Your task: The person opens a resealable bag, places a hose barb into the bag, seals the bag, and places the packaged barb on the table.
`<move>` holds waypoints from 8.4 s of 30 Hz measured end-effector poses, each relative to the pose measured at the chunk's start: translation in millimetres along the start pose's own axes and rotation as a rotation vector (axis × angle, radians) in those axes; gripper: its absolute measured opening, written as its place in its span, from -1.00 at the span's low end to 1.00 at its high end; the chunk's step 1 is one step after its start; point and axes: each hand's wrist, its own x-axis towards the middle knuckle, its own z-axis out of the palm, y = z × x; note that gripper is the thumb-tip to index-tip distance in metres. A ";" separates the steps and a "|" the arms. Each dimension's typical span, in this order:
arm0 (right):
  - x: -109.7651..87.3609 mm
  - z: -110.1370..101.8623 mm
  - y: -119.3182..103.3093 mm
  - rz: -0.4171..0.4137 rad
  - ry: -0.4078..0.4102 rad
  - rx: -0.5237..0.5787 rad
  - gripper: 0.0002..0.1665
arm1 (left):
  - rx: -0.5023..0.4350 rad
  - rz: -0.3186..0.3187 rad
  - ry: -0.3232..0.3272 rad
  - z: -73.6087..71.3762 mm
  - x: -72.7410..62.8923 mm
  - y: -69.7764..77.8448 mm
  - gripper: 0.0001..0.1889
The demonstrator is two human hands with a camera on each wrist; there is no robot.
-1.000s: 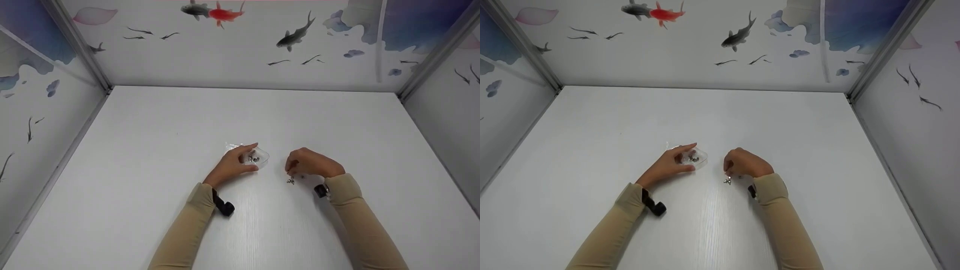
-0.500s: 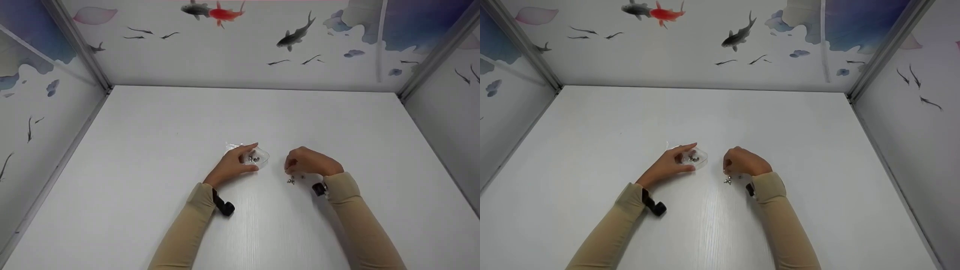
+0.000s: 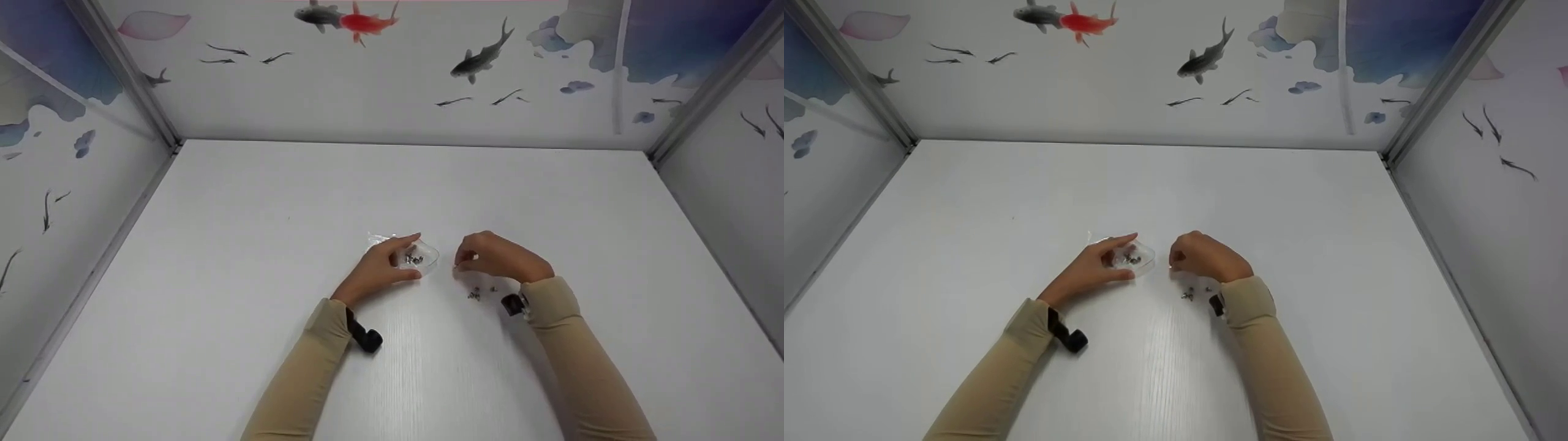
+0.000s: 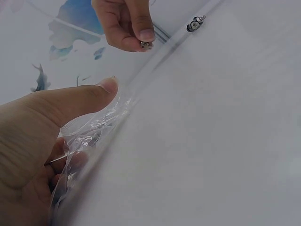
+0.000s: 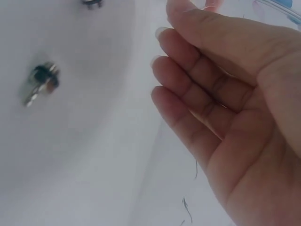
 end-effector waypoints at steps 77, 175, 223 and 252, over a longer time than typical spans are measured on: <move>-15.4 -7.5 8.1 0.055 -0.129 0.075 -0.77 | 0.002 0.000 0.001 1.5 1.2 -4.1 -0.25; 28.5 4.6 -29.0 -0.135 0.204 -0.052 -0.79 | 0.017 0.047 0.001 0.2 1.6 -3.2 -0.28; -16.4 3.4 1.3 0.117 -0.197 0.077 -0.82 | -0.003 0.003 0.000 1.3 1.1 -4.4 -0.27; -12.1 11.4 2.1 0.060 -0.163 0.018 -0.85 | 0.040 0.027 0.017 1.6 1.7 -4.0 -0.28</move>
